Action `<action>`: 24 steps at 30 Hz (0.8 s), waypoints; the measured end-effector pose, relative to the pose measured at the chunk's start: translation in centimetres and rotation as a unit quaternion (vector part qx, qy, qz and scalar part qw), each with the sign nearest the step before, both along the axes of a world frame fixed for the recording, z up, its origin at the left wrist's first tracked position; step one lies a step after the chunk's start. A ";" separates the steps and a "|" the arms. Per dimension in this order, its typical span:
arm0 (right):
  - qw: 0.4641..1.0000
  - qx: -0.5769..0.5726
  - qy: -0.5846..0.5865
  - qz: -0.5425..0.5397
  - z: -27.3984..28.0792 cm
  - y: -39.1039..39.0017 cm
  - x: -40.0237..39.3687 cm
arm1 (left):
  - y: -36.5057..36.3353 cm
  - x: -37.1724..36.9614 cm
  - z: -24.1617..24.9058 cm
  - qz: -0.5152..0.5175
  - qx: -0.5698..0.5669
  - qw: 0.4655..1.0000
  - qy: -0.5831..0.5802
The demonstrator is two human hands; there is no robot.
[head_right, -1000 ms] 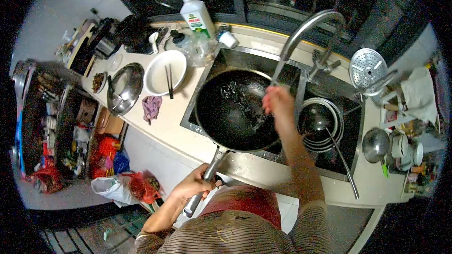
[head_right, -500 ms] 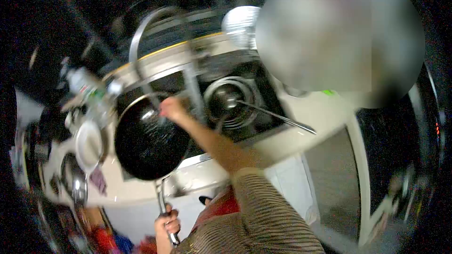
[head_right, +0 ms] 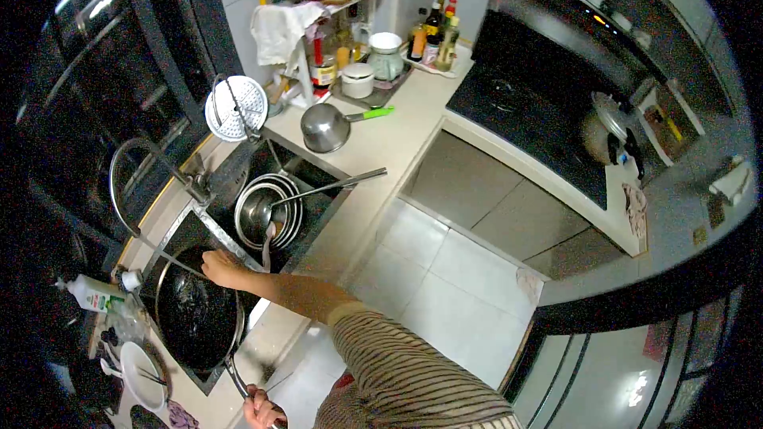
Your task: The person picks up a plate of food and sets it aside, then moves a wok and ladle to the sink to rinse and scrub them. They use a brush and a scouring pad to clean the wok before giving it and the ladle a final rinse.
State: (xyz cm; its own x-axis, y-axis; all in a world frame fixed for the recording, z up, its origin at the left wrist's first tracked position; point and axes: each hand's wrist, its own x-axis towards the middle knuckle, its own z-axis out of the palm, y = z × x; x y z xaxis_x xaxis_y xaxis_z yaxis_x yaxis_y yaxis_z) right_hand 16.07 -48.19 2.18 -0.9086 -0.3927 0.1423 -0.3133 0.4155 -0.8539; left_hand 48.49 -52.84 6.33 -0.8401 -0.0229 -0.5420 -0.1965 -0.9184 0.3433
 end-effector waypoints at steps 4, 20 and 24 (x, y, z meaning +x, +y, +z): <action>0.995 -0.002 0.095 0.008 -1.9 2.0 -0.8 | -2.7 0.1 -7.1 0.007 0.371 0.917 0.148; 0.992 -0.022 0.118 -0.048 -6.0 0.2 -20.4 | -1.1 -2.3 -1.7 0.045 0.297 0.953 0.040; 0.985 -0.158 -0.059 -0.031 -10.7 -3.8 -34.7 | -0.5 -3.4 -0.9 0.060 0.264 0.963 0.012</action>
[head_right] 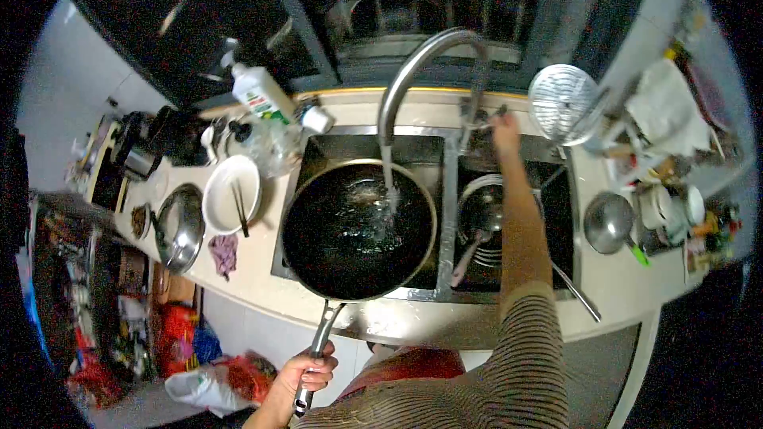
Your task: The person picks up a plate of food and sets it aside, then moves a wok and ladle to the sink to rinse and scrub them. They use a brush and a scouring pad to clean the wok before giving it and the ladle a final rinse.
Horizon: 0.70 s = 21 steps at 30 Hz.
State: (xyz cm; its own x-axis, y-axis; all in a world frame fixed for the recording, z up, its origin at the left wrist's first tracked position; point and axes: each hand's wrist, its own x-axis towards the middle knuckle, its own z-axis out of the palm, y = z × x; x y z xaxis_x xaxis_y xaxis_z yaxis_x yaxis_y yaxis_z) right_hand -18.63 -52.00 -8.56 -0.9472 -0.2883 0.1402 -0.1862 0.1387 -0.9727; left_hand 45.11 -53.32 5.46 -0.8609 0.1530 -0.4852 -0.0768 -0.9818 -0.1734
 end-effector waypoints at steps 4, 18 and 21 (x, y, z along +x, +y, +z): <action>0.996 -0.035 -0.070 0.033 2.4 -0.9 -0.3 | 0.5 -0.2 0.4 0.003 -0.024 0.999 -0.034; 0.657 0.097 -0.437 0.607 11.3 4.9 43.3 | 0.1 -6.6 7.2 -0.073 -0.286 0.933 -0.208; 0.622 -0.022 -0.540 0.566 13.3 3.8 46.6 | -0.1 -6.5 8.4 -0.152 -0.381 0.867 -0.283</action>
